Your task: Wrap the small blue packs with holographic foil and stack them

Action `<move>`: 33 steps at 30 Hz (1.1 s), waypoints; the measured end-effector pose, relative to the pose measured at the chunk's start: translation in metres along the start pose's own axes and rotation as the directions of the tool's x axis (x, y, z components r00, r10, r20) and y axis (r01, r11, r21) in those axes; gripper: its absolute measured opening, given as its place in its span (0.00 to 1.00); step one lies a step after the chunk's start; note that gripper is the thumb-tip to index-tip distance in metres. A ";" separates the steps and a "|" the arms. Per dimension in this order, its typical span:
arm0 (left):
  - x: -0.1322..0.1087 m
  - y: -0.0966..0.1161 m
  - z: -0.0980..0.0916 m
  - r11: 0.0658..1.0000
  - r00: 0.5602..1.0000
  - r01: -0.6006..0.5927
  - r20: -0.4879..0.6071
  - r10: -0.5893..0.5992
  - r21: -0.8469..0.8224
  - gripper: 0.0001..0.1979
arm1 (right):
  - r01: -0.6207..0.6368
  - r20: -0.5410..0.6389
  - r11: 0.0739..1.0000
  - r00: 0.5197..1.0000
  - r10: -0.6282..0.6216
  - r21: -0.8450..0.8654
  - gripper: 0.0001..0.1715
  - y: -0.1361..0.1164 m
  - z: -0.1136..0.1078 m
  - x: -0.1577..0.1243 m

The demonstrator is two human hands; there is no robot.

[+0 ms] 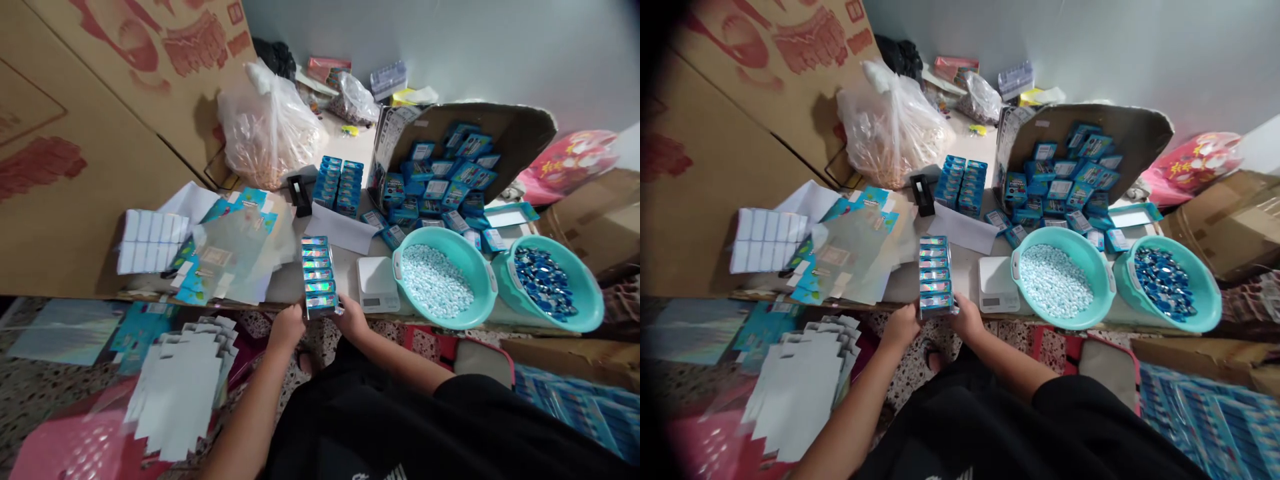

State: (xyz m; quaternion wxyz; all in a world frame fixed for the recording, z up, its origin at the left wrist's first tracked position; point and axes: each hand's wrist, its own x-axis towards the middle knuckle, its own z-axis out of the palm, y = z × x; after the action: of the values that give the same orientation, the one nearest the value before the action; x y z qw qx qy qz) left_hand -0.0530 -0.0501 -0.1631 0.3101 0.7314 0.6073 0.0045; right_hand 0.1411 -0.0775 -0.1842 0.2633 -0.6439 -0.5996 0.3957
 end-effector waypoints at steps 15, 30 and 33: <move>-0.015 -0.019 -0.017 0.104 0.955 0.045 0.013 -0.295 -0.994 0.53 | -0.678 0.543 0.589 0.723 0.427 0.440 0.28 -0.014 -0.075 0.116; 0.013 0.063 -0.019 0.803 0.941 -0.191 -0.337 -0.013 -0.564 0.31 | -0.101 0.026 0.184 0.929 0.368 0.978 0.36 -0.065 -0.049 0.015; -0.001 0.101 -0.025 0.669 0.938 -0.346 -0.224 0.265 -0.658 0.32 | 0.180 -0.281 0.246 0.832 0.479 0.952 0.34 -0.065 -0.083 -0.048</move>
State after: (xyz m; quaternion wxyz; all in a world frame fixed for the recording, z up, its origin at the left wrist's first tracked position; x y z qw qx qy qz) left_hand 0.0269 -0.0468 -0.0961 0.5200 0.6535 0.4464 0.3214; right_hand 0.1745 -0.1044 -0.0766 0.7083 -0.4858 -0.0680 0.5076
